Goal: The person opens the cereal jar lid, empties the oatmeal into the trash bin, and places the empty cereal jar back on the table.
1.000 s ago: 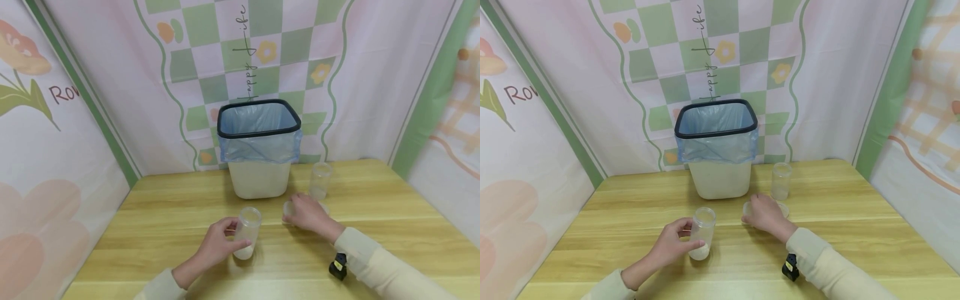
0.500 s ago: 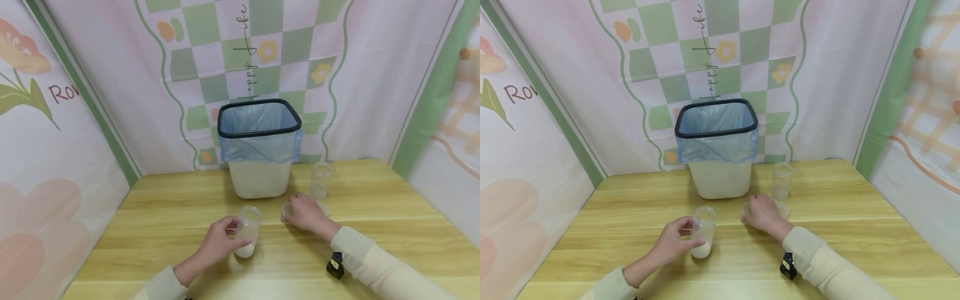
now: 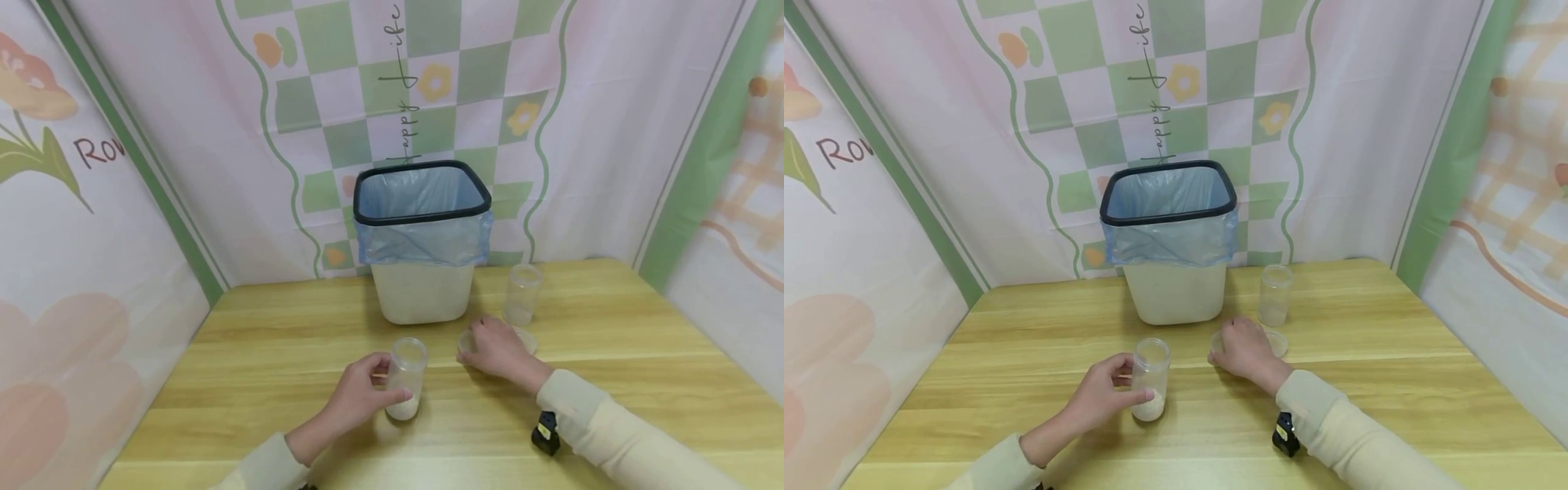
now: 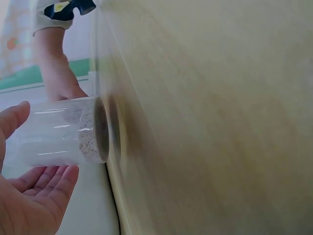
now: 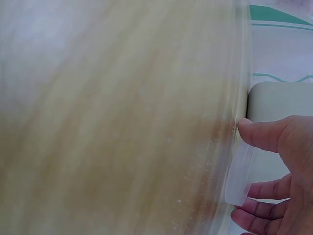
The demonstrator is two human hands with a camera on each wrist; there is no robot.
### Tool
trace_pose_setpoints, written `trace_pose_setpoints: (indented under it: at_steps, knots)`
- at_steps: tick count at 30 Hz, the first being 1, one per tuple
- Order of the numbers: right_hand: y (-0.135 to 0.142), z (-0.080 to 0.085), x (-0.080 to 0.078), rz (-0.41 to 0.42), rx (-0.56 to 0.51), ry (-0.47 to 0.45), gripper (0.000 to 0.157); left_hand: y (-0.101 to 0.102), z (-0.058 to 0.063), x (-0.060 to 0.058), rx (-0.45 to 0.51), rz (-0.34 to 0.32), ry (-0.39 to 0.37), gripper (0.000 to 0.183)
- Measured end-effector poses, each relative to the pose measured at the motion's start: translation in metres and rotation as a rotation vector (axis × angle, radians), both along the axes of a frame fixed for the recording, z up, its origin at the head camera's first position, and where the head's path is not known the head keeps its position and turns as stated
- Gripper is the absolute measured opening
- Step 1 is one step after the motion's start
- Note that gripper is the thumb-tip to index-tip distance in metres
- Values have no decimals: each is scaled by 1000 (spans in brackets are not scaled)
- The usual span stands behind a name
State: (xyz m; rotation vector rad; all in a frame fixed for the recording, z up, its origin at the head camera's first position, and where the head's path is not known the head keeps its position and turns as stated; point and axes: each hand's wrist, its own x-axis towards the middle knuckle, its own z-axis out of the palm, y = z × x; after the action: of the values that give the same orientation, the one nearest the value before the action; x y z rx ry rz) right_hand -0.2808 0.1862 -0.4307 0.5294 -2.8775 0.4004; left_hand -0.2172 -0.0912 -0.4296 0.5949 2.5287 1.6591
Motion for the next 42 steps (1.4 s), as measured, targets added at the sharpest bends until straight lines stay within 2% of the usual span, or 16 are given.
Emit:
trace_pose_setpoints:
  at_steps: [10,16,33,38,42]
  knots:
    - [0,-2,-1,-2,6,-14,52,0,-5,-5,44,-28,-39,50]
    - [0,1,-1,-4,11,-34,51,0,-5,-5,35,-33,-58,52]
    - [1,1,0,2,1,-65,56,1,-3,-4,-12,-28,-52,52]
    - [2,4,0,8,-8,-43,51,2,-2,-3,-23,-34,-44,59]
    - [2,8,4,14,-4,-39,56,2,2,-1,-13,-38,-30,65]
